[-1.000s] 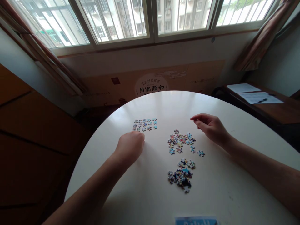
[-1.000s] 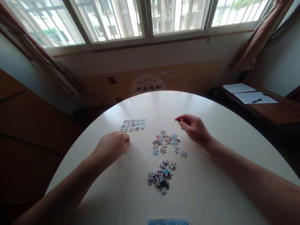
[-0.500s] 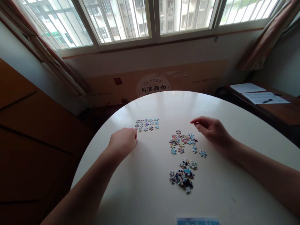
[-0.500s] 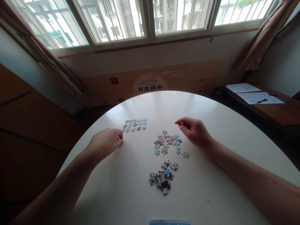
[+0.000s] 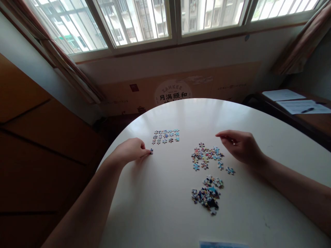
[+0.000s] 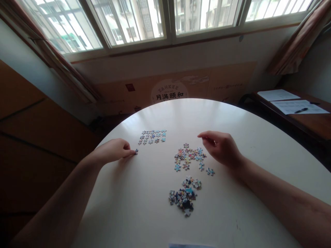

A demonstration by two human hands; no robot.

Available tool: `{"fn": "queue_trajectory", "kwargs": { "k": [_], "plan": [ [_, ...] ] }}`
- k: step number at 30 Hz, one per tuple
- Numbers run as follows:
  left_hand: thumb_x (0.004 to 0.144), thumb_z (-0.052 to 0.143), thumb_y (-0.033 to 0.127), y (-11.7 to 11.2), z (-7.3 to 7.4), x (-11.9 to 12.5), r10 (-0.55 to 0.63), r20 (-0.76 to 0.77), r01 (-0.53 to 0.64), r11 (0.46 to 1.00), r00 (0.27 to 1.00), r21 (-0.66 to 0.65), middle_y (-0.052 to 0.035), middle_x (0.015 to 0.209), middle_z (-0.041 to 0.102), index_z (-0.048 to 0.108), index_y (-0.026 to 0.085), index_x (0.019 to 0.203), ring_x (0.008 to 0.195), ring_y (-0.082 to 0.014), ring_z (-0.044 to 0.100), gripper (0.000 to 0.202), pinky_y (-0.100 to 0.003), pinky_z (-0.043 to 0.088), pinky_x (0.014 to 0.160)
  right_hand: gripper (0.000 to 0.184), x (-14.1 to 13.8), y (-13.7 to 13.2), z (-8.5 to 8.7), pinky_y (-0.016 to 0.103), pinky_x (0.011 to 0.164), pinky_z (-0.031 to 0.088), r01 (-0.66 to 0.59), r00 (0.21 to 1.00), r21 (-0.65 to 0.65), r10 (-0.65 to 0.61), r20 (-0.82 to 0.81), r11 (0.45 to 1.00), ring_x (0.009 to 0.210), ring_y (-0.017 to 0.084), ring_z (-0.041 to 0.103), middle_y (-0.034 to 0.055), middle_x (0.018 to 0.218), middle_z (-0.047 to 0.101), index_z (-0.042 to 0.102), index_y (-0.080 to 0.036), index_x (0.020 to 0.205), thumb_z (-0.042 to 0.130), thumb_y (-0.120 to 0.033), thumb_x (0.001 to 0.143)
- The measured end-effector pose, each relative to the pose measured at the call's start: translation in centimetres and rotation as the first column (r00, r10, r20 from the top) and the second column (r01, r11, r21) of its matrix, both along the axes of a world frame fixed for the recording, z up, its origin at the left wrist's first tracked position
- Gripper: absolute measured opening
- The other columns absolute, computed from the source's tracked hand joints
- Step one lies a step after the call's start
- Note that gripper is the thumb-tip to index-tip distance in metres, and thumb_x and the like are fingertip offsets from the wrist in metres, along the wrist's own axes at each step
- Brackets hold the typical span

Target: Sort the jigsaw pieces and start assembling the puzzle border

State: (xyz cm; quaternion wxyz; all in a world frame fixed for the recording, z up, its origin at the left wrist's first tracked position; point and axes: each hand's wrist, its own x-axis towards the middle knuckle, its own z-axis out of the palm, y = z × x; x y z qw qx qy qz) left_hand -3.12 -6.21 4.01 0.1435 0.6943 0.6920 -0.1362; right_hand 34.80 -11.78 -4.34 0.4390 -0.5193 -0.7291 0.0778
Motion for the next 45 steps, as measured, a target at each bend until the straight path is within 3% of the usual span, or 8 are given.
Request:
{"fn": "queue_trajectory", "kwargs": {
  "k": [5, 20, 25, 27, 30, 34, 38, 45],
  "plan": [
    [0.073, 0.065, 0.056, 0.3, -0.5, 0.1, 0.020, 0.026, -0.020, 0.999, 0.999, 0.032, -0.0063, 0.081, 0.072, 0.067, 0.021, 0.075, 0.078, -0.0246, 0.065, 0.036, -0.030, 0.037, 0.058, 0.017, 0.5, 0.0, 0.3, 0.032, 0.055, 0.046, 0.145, 0.982, 0.017, -0.142, -0.121, 0.989, 0.056, 0.017, 0.057, 0.0051, 0.073, 0.072, 0.076, -0.022, 0.088, 0.059, -0.024, 0.087],
    [0.073, 0.064, 0.059, 1.0, -1.4, -0.9, -0.049, 0.075, 0.041, 0.994, 0.996, 0.103, -0.0056, 0.081, 0.071, 0.067, 0.021, 0.077, 0.076, -0.0233, 0.063, 0.038, -0.030, 0.035, 0.058, 0.016, 0.7, 0.1, -0.1, 0.034, 0.058, 0.046, 0.173, 0.976, -0.019, -0.174, -0.131, 0.985, 0.060, 0.020, 0.058, 0.0051, 0.072, 0.071, 0.075, -0.023, 0.087, 0.059, -0.025, 0.085],
    [0.073, 0.064, 0.063, 1.5, -1.6, -0.8, -0.070, 0.040, 0.065, 0.992, 0.997, 0.106, -0.0046, 0.079, 0.071, 0.067, 0.023, 0.075, 0.075, -0.0237, 0.063, 0.041, -0.030, 0.035, 0.059, 0.017, 0.7, 0.1, 0.0, 0.033, 0.052, 0.041, 0.180, 0.972, -0.039, -0.183, -0.148, 0.983, 0.052, 0.016, 0.050, 0.0036, 0.063, 0.066, 0.075, -0.021, 0.084, 0.058, -0.023, 0.083],
    [0.072, 0.064, 0.065, 1.8, -1.7, -0.9, -0.079, 0.021, 0.076, 0.991, 0.997, 0.109, -0.0043, 0.078, 0.071, 0.067, 0.023, 0.075, 0.075, -0.0236, 0.063, 0.042, -0.030, 0.035, 0.059, 0.019, 0.7, 0.0, 0.4, 0.031, 0.051, 0.039, 0.119, 0.986, -0.040, -0.123, -0.113, 0.992, 0.051, 0.015, 0.048, 0.0025, 0.063, 0.065, 0.076, -0.021, 0.085, 0.057, -0.021, 0.083],
    [0.074, 0.063, 0.065, 1.9, -1.7, -1.0, -0.089, -0.022, 0.091, 0.987, 0.996, 0.129, -0.0050, 0.078, 0.071, 0.066, 0.023, 0.074, 0.074, -0.0243, 0.063, 0.042, -0.030, 0.035, 0.058, 0.021, 0.6, -0.3, 1.6, 0.029, 0.052, 0.039, -0.172, 0.984, -0.115, 0.177, 0.031, 0.978, 0.051, 0.012, 0.048, 0.0009, 0.065, 0.067, 0.077, -0.020, 0.087, 0.056, -0.018, 0.083],
    [0.076, 0.063, 0.062, 1.2, -0.9, -0.4, -0.080, -0.027, 0.084, 0.972, 0.996, 0.220, -0.0060, 0.076, 0.069, 0.063, 0.023, 0.072, 0.071, -0.0254, 0.062, 0.040, -0.032, 0.033, 0.057, 0.027, 0.0, -1.5, 4.3, 0.027, 0.059, 0.042, -0.470, 0.812, -0.340, 0.550, 0.195, 0.815, 0.056, 0.011, 0.054, -0.0010, 0.075, 0.072, 0.077, -0.024, 0.097, 0.057, -0.014, 0.084],
    [0.081, 0.059, 0.061, 0.3, -0.2, 0.7, -0.085, -0.030, 0.090, 0.946, 0.996, 0.312, -0.0071, 0.073, 0.066, 0.061, 0.022, 0.070, 0.070, -0.0259, 0.060, 0.040, -0.033, 0.032, 0.057, 0.027, -1.1, -3.1, 6.0, 0.026, 0.065, 0.043, -0.484, 0.697, -0.482, 0.655, 0.294, 0.731, 0.066, 0.011, 0.062, -0.0035, 0.079, 0.073, 0.076, -0.028, 0.093, 0.059, -0.010, 0.082],
    [0.091, 0.049, 0.054, -0.5, -0.5, 2.3, -0.186, -0.075, 0.200, 0.887, 0.980, 0.415, -0.0063, 0.068, 0.062, 0.056, 0.021, 0.067, 0.067, -0.0230, 0.056, 0.041, -0.030, 0.028, 0.055, 0.023, -1.6, -4.2, 6.5, 0.027, 0.064, 0.038, -0.451, 0.689, -0.521, 0.654, 0.313, 0.725, 0.066, 0.014, 0.062, -0.0021, 0.073, 0.072, 0.076, -0.028, 0.087, 0.065, -0.010, 0.078]
  ]
}}
